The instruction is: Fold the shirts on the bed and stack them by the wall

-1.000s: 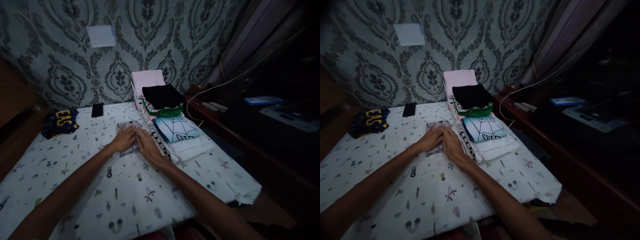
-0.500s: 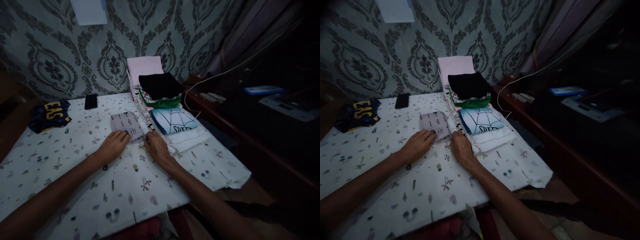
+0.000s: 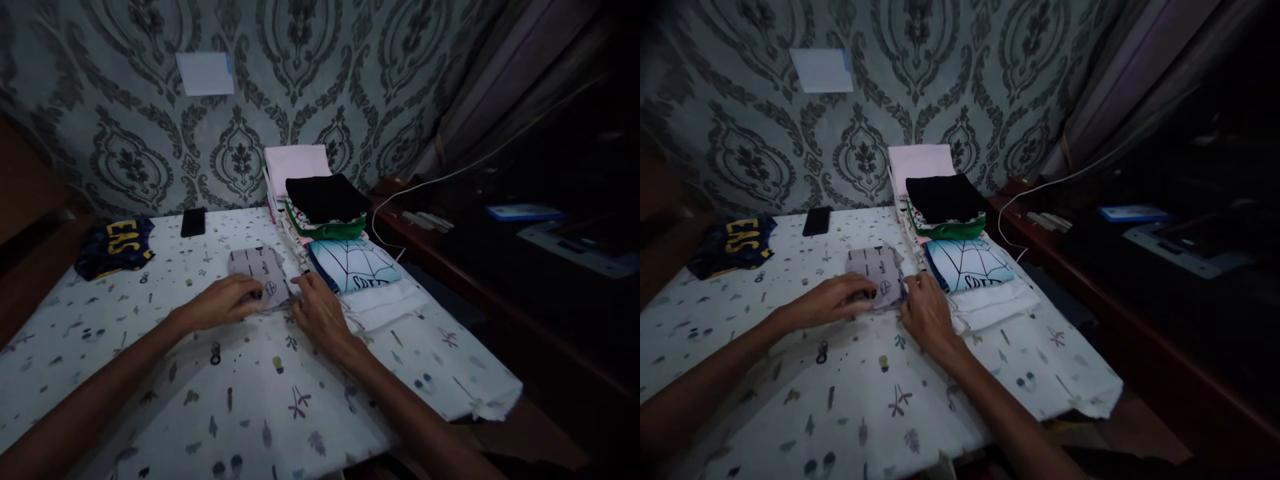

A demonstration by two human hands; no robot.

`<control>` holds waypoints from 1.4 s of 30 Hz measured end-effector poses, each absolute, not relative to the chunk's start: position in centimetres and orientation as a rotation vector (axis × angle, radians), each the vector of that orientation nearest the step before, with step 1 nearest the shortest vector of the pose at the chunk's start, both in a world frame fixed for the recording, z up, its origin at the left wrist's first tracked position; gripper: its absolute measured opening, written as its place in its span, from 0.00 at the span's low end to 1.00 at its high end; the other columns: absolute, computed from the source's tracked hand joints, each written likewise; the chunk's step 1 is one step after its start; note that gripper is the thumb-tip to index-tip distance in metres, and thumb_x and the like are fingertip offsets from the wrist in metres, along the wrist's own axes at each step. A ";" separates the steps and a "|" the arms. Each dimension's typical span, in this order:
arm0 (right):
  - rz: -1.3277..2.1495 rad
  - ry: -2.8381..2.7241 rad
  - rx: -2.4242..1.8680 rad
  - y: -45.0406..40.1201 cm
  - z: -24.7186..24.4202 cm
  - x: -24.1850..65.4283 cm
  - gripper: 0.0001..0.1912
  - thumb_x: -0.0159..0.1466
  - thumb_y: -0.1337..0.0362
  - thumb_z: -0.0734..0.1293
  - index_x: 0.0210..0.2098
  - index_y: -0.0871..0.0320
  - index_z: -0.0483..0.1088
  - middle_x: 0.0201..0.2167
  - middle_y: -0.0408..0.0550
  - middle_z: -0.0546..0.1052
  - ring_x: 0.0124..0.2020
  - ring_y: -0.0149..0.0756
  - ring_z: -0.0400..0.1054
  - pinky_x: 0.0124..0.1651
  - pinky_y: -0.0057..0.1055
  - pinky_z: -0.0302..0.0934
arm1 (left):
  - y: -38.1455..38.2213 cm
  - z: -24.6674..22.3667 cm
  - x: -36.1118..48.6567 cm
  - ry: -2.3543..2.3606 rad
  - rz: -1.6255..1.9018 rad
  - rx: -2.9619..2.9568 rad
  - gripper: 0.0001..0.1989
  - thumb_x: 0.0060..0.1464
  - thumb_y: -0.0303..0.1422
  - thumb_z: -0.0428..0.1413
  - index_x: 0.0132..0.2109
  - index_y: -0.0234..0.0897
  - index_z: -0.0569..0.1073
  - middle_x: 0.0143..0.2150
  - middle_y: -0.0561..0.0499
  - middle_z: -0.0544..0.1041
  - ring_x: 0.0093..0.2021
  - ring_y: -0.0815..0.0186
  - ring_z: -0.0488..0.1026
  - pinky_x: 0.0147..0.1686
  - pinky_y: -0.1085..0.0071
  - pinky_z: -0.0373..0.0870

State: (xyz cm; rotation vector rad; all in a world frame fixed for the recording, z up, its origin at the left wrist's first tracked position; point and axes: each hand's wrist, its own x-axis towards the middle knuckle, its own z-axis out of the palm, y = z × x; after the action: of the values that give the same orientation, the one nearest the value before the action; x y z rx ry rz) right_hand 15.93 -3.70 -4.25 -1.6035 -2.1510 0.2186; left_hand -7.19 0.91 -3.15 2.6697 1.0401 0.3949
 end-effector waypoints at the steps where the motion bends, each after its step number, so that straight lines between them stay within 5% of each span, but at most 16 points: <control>1: 0.179 -2.179 -1.530 -3.7 -3.9 15.3 0.22 0.62 0.72 0.61 0.55 0.63 0.69 0.56 0.63 0.70 0.58 0.51 0.64 0.57 0.45 0.62 | 2.0 -3.1 -7.4 1.083 0.490 2.585 0.22 0.67 0.46 0.46 0.57 0.41 0.74 0.54 0.43 0.78 0.53 0.55 0.74 0.52 0.63 0.70; 5: 0.328 -2.426 -1.291 -4.1 -4.4 12.2 0.31 0.68 0.57 0.63 0.67 0.63 0.59 0.71 0.62 0.57 0.72 0.51 0.47 0.72 0.50 0.45 | 6.7 -4.9 -6.8 1.340 0.507 2.539 0.31 0.68 0.49 0.38 0.67 0.36 0.65 0.68 0.40 0.66 0.69 0.52 0.60 0.67 0.52 0.53; 10: 0.578 -2.545 -1.306 -4.6 -5.5 11.3 0.42 0.69 0.45 0.60 0.71 0.68 0.50 0.73 0.65 0.50 0.75 0.49 0.39 0.74 0.49 0.35 | 10.1 -8.0 -5.7 1.333 0.091 2.558 0.37 0.65 0.52 0.40 0.72 0.34 0.54 0.75 0.39 0.51 0.75 0.54 0.45 0.71 0.49 0.37; 14: 0.592 -2.467 -1.352 -3.4 -3.9 11.7 0.30 0.72 0.51 0.58 0.65 0.64 0.62 0.69 0.61 0.61 0.71 0.49 0.51 0.72 0.47 0.44 | 10.5 -8.3 -6.9 1.372 0.428 2.426 0.32 0.66 0.47 0.37 0.71 0.35 0.57 0.72 0.42 0.59 0.72 0.58 0.54 0.70 0.57 0.48; 17: 0.484 -2.242 -1.616 -0.8 -2.9 11.4 0.22 0.71 0.60 0.59 0.61 0.61 0.65 0.68 0.61 0.63 0.68 0.50 0.56 0.68 0.48 0.50 | 9.6 -8.2 -7.7 1.663 0.697 2.248 0.30 0.65 0.43 0.40 0.66 0.29 0.62 0.67 0.35 0.67 0.67 0.51 0.63 0.66 0.53 0.58; 20: 0.544 -2.085 -1.857 1.8 -2.9 11.1 0.31 0.65 0.60 0.66 0.64 0.63 0.59 0.66 0.65 0.63 0.67 0.54 0.56 0.65 0.50 0.53 | 7.8 -7.8 -8.2 1.824 0.789 1.982 0.34 0.59 0.45 0.50 0.65 0.26 0.62 0.62 0.30 0.70 0.63 0.43 0.67 0.62 0.47 0.63; 23: 0.706 -1.952 -1.880 3.5 -3.2 11.3 0.39 0.58 0.60 0.72 0.65 0.62 0.57 0.63 0.63 0.66 0.65 0.54 0.58 0.63 0.47 0.57 | 6.0 -7.1 -8.7 1.698 0.873 1.501 0.41 0.52 0.47 0.59 0.66 0.30 0.59 0.58 0.33 0.74 0.56 0.47 0.74 0.54 0.52 0.73; 26: 0.908 -1.730 -1.808 4.5 -3.6 11.4 0.38 0.52 0.63 0.74 0.60 0.61 0.61 0.60 0.61 0.69 0.61 0.53 0.64 0.60 0.46 0.60 | 4.3 -6.1 -8.9 1.444 0.797 1.116 0.38 0.44 0.46 0.67 0.58 0.31 0.67 0.49 0.36 0.80 0.49 0.49 0.79 0.47 0.57 0.78; 29: 1.020 -1.566 -1.747 4.7 -3.9 11.4 0.30 0.52 0.66 0.72 0.54 0.58 0.66 0.51 0.54 0.76 0.53 0.47 0.71 0.53 0.41 0.66 | 2.5 -4.7 -8.0 1.270 0.684 0.975 0.33 0.41 0.40 0.70 0.54 0.34 0.71 0.43 0.39 0.82 0.44 0.49 0.81 0.39 0.60 0.80; 34: 0.929 -1.354 -1.428 1.4 -2.5 13.4 0.31 0.52 0.69 0.68 0.56 0.54 0.63 0.43 0.45 0.78 0.43 0.40 0.74 0.46 0.37 0.69 | 0.6 -0.8 -4.7 1.203 0.876 1.069 0.38 0.46 0.37 0.66 0.64 0.44 0.64 0.49 0.46 0.81 0.45 0.55 0.81 0.38 0.67 0.79; 42: 0.387 -0.986 -1.205 -3.7 1.7 22.7 0.41 0.56 0.60 0.69 0.65 0.55 0.52 0.53 0.56 0.72 0.50 0.42 0.71 0.51 0.40 0.69 | 7.9 4.3 7.8 0.764 0.826 1.767 0.32 0.50 0.28 0.56 0.64 0.38 0.66 0.42 0.48 0.80 0.41 0.61 0.79 0.40 0.69 0.74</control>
State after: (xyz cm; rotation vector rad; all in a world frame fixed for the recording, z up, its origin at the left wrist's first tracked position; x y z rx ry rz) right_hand 22.73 -3.67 1.73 -1.2048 -0.9864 0.3871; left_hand 7.78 7.87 4.34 1.7667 0.7643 0.8260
